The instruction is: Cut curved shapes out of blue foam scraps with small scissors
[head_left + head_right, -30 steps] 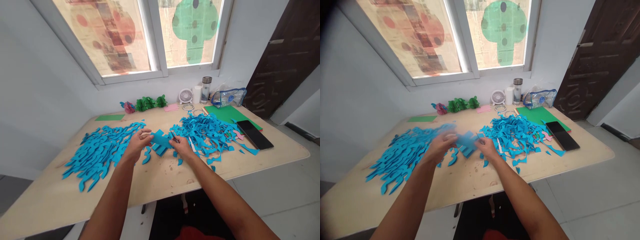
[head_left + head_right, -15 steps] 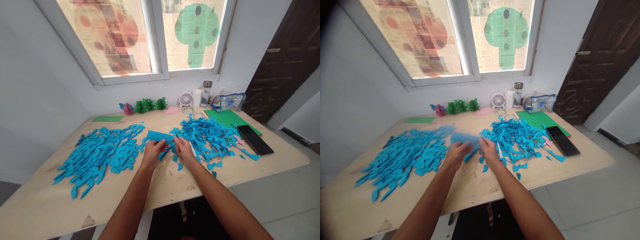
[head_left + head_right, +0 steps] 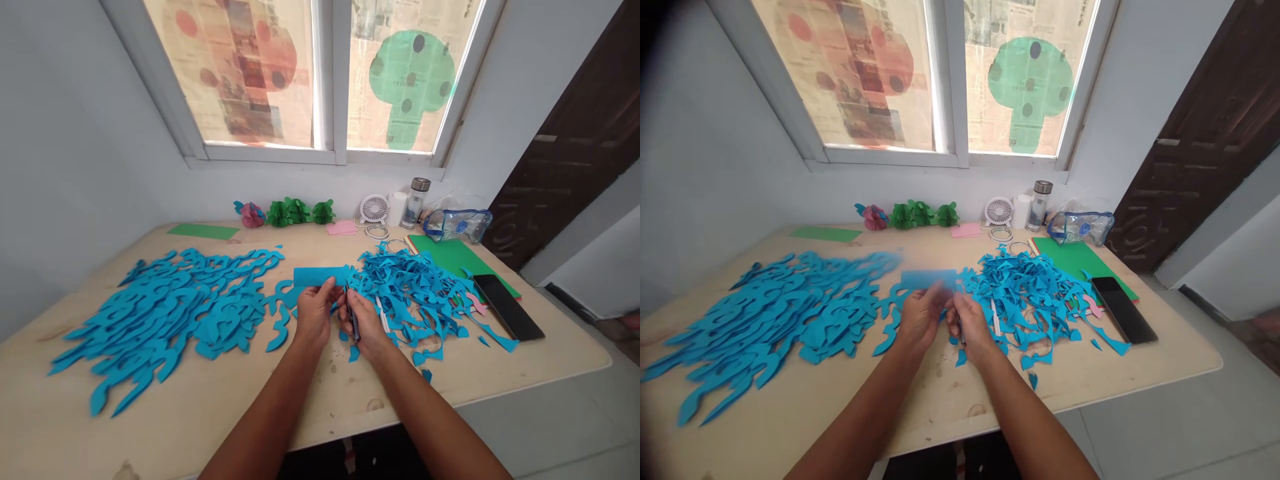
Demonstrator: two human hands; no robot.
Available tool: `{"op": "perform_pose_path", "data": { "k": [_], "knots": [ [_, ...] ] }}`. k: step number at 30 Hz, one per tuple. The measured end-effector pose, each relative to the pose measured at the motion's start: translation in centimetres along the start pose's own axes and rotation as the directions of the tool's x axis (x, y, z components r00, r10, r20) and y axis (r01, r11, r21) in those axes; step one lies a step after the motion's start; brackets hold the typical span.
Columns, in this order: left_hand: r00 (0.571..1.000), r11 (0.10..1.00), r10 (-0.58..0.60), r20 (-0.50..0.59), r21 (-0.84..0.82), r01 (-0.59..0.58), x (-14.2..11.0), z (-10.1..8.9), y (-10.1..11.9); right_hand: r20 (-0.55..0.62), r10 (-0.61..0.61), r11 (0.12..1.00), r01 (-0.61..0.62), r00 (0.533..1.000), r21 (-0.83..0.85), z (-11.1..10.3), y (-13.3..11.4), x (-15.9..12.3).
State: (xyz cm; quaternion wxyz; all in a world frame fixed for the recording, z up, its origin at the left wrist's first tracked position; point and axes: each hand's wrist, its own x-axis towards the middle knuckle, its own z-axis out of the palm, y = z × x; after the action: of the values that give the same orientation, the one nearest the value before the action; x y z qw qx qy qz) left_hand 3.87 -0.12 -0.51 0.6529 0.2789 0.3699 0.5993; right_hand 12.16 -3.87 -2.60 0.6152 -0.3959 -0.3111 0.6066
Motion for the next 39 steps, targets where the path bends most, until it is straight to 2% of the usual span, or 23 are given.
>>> {"op": "perform_pose_path", "data": {
  "k": [9, 15, 23, 31, 39],
  "knots": [
    [0.998, 0.998, 0.055, -0.039, -0.011, -0.056, -0.3, 0.0, -0.2, 0.028, 0.028, 0.999, -0.028, 0.999, 0.017, 0.2, -0.2, -0.1],
    [0.998, 0.998, 0.056, 0.012, -0.007, -0.056, -0.9, 0.2, 0.1, 0.012, 0.007, 1.0, -0.007, 1.0, -0.027, 0.3, -0.4, -0.2],
    [0.998, 0.998, 0.065, 0.002, -0.019, -0.065, -1.4, 0.6, 0.4, 0.018, -0.018, 0.999, 0.019, 1.0, -0.037, 0.3, -0.2, -0.1],
    [0.996, 0.997, 0.069, 0.052, -0.03, -0.068, -1.6, 0.6, 0.5, 0.014, -0.034, 0.999, 0.035, 0.999, -0.035, 0.2, -0.1, 0.0],
    [0.996, 0.997, 0.075, 0.049, -0.029, -0.074, -1.6, 0.6, 0.5, -0.01, -0.043, 0.996, 0.043, 0.999, -0.078, 0.4, -0.2, 0.0]
  ]
}}
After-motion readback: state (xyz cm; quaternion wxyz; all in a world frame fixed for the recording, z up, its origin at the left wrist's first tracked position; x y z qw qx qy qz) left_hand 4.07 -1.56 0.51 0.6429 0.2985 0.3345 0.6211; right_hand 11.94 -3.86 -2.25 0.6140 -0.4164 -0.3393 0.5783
